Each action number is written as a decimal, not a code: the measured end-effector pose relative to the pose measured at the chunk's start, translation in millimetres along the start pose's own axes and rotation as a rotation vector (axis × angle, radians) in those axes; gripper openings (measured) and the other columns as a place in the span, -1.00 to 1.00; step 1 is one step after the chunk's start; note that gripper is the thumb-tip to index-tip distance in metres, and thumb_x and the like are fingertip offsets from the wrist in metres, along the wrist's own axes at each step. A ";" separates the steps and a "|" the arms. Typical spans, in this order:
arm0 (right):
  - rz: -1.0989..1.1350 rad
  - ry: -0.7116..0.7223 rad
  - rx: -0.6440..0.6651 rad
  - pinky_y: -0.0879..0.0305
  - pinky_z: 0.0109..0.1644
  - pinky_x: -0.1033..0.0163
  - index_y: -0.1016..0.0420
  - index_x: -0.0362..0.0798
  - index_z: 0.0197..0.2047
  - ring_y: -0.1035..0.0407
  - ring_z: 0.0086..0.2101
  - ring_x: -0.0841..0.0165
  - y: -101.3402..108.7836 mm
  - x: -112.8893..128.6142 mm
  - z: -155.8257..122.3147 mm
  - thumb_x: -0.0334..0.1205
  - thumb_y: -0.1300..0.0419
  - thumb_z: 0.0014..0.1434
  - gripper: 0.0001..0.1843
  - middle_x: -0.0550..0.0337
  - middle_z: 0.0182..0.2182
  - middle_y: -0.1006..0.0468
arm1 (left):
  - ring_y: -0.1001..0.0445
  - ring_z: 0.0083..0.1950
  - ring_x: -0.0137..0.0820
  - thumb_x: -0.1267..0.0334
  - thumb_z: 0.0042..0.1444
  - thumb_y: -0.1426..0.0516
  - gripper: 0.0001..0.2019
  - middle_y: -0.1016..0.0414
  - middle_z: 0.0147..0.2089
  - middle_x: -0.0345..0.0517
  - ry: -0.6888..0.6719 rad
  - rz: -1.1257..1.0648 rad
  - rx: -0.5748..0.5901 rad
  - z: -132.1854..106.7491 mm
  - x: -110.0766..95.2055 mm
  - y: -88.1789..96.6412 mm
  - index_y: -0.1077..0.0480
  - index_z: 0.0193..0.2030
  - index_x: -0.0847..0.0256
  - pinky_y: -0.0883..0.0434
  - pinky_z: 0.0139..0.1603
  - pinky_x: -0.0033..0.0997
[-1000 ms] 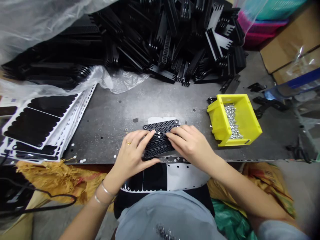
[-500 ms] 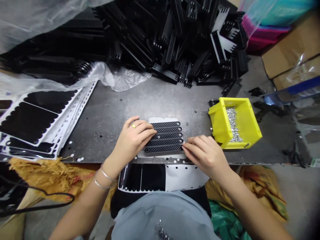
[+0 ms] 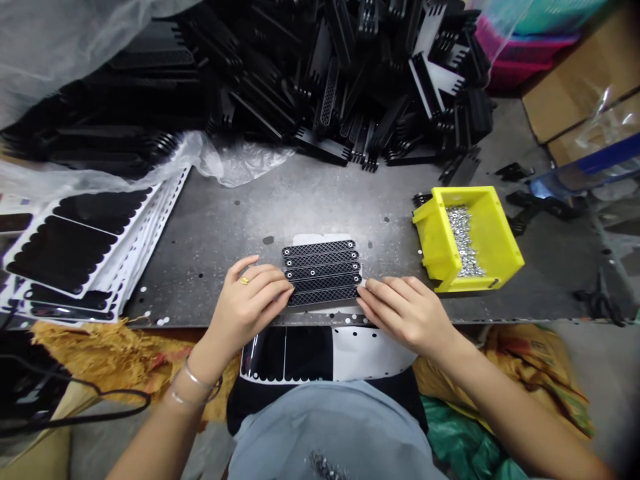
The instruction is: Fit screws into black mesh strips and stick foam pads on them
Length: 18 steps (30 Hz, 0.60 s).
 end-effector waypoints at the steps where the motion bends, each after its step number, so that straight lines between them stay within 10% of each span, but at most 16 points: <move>1: -0.027 0.033 0.008 -0.28 -0.21 0.14 -0.62 -0.21 -0.07 -0.48 -0.23 0.27 1.1 2.1 -1.6 -0.34 -0.36 0.29 -0.84 0.03 -0.19 -0.72 | -0.65 -0.08 -0.35 0.38 0.31 -0.25 -0.92 -0.68 -0.16 -0.21 0.004 0.014 -0.006 -1.6 -0.5 0.5 -0.48 -0.13 0.13 -0.29 0.34 -0.06; 13: 0.107 -0.221 0.229 -0.21 -0.28 0.13 -0.61 -0.19 -0.09 -0.39 -0.28 0.26 -1.8 0.9 5.8 -0.28 -0.19 0.43 -0.81 0.05 -0.28 -0.64 | -0.65 -0.02 -0.25 0.20 0.25 -0.31 -0.67 -0.72 -0.07 -0.15 -0.092 0.080 -0.079 -26.4 -4.4 -1.5 -0.52 0.14 0.06 -0.39 0.27 -0.03; 18: 0.155 -0.059 0.281 -0.19 -0.28 0.14 -0.63 -0.13 -0.14 -0.36 -0.31 0.29 1.1 -8.6 12.3 -0.28 -0.18 0.44 -0.81 0.12 -0.35 -0.61 | -0.65 0.00 -0.27 0.15 0.22 -0.37 -0.63 -0.73 -0.06 -0.21 -0.163 0.185 -0.107 -29.6 -7.5 0.4 -0.52 0.15 0.05 -0.42 0.25 -0.11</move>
Point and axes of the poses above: each hand's wrist, its own z-axis towards the middle knuckle, its own y-axis out of the back of the hand, x = y × z, the point moved 7 cm from there along z, towards the middle knuckle
